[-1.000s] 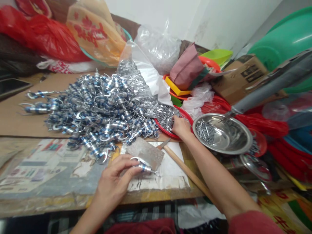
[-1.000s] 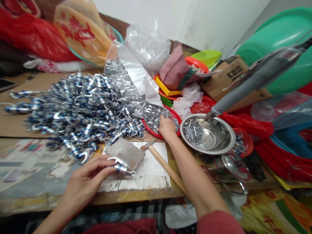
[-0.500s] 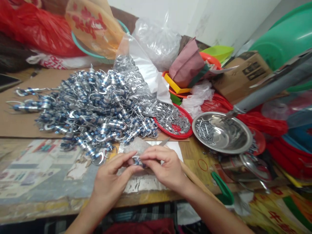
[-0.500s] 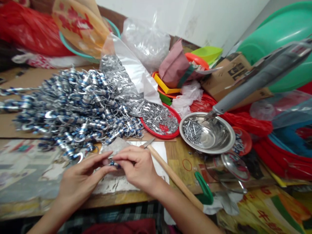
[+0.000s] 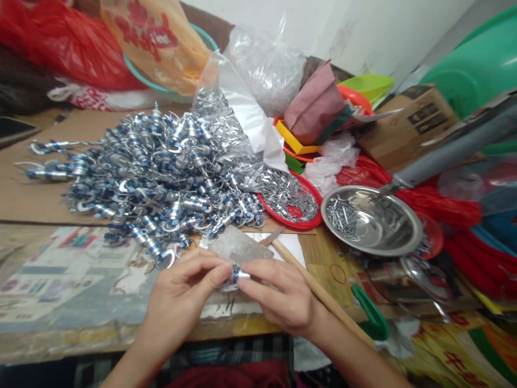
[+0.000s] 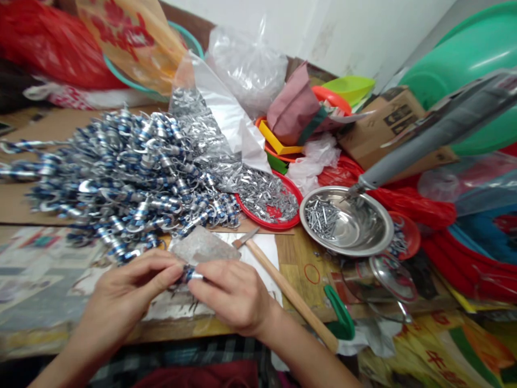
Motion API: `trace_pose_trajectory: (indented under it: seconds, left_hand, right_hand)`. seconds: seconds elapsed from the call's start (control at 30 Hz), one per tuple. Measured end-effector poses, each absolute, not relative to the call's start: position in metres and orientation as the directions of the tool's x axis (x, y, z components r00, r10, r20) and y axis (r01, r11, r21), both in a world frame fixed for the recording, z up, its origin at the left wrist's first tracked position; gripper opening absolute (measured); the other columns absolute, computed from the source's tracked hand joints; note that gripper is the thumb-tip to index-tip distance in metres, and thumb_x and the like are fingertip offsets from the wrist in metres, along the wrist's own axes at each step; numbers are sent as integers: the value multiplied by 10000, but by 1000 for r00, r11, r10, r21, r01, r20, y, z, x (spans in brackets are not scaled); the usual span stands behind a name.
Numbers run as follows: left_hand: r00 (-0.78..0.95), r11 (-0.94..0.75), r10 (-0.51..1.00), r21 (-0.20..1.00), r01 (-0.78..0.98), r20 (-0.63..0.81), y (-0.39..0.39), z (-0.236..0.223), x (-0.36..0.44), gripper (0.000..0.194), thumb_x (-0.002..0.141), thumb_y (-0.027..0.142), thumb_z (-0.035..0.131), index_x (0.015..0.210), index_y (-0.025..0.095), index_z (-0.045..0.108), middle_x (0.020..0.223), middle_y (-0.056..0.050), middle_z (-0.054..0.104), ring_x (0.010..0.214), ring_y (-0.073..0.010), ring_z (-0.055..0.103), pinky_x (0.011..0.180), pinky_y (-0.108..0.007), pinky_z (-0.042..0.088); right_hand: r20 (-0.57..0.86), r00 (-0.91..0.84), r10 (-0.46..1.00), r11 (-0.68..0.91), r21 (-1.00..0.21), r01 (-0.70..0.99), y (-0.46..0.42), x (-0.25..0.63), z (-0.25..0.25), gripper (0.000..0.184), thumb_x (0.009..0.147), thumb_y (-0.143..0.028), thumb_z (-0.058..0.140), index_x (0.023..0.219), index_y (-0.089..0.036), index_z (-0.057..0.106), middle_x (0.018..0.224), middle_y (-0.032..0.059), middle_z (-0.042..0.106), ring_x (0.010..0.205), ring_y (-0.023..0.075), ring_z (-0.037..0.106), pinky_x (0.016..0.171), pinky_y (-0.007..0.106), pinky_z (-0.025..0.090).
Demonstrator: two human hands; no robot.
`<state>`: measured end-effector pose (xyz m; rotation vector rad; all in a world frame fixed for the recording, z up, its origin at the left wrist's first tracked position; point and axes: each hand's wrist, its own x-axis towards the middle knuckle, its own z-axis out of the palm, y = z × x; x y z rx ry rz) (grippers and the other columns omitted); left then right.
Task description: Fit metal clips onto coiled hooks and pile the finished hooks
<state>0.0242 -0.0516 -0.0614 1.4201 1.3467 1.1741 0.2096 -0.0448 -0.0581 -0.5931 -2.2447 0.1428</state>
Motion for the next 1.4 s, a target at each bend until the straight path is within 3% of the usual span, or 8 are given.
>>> trace_pose_trajectory:
  seconds: [0.23,0.5,0.7,0.77,0.83,0.93,1.17,1.4]
  left_hand:
    - [18,-206,977,923,326,212,-55,-53,25,123,749,297,611,668,274,700,797,14,680,789,-163,618,721,-216,455]
    - [24,130,991,988,81,-132,-58,-60,26,189,661,389,679,755,232,723,756,-7,751,706,-190,676,636,-239,536]
    - [-24,300,952,947,-117,-305,-63,-64,38,518,523,335,781,994,177,634,883,-61,745,782,-221,695,701,-300,574]
    - [-19,306,950,942,-134,-312,-62,-63,40,606,527,331,778,1068,164,563,841,-65,737,773,-223,695,694,-307,574]
    - [10,305,951,939,-156,-308,-60,-62,42,675,548,330,767,1135,166,479,755,-44,721,744,-218,695,683,-309,570]
    - [49,299,954,938,-174,-295,-57,-63,43,685,579,330,749,1159,183,414,693,-15,693,710,-203,691,674,-308,564]
    - [-8,331,941,928,-169,-337,-55,-69,41,685,530,274,777,1119,192,437,657,22,661,698,-193,682,679,-321,557]
    - [4,343,935,900,-268,-355,-55,-73,40,745,508,243,795,1141,182,407,678,12,680,693,-169,661,677,-297,545]
  right_hand:
    - [691,-550,470,872,-266,411,-44,211,-52,241,818,-77,498,998,-142,645,953,123,695,872,169,652,674,255,539]
    - [631,-379,677,735,-550,396,-51,204,-54,160,792,-140,599,907,-174,705,866,91,707,759,142,671,665,222,558]
    - [466,-456,758,649,-604,463,-34,217,-46,131,803,-213,608,840,-166,724,804,59,711,733,139,663,664,233,550]
    - [406,-371,835,544,-510,666,-10,239,-46,181,841,-209,542,898,-198,714,879,40,715,818,148,664,749,271,541]
    - [301,-226,927,297,-218,930,20,267,-51,325,870,-121,422,1075,-224,652,1054,38,684,971,148,632,853,286,500]
    - [177,-179,968,193,-67,979,59,301,-63,447,793,-80,495,1208,-229,567,1005,60,704,915,199,656,806,298,502]
    - [24,-270,962,267,87,960,78,308,-69,453,813,-134,481,1249,-247,525,932,99,711,849,247,661,746,308,475]
    - [13,-315,949,313,69,947,84,303,-66,465,805,-117,458,1252,-234,516,1060,92,671,931,245,630,777,306,463]
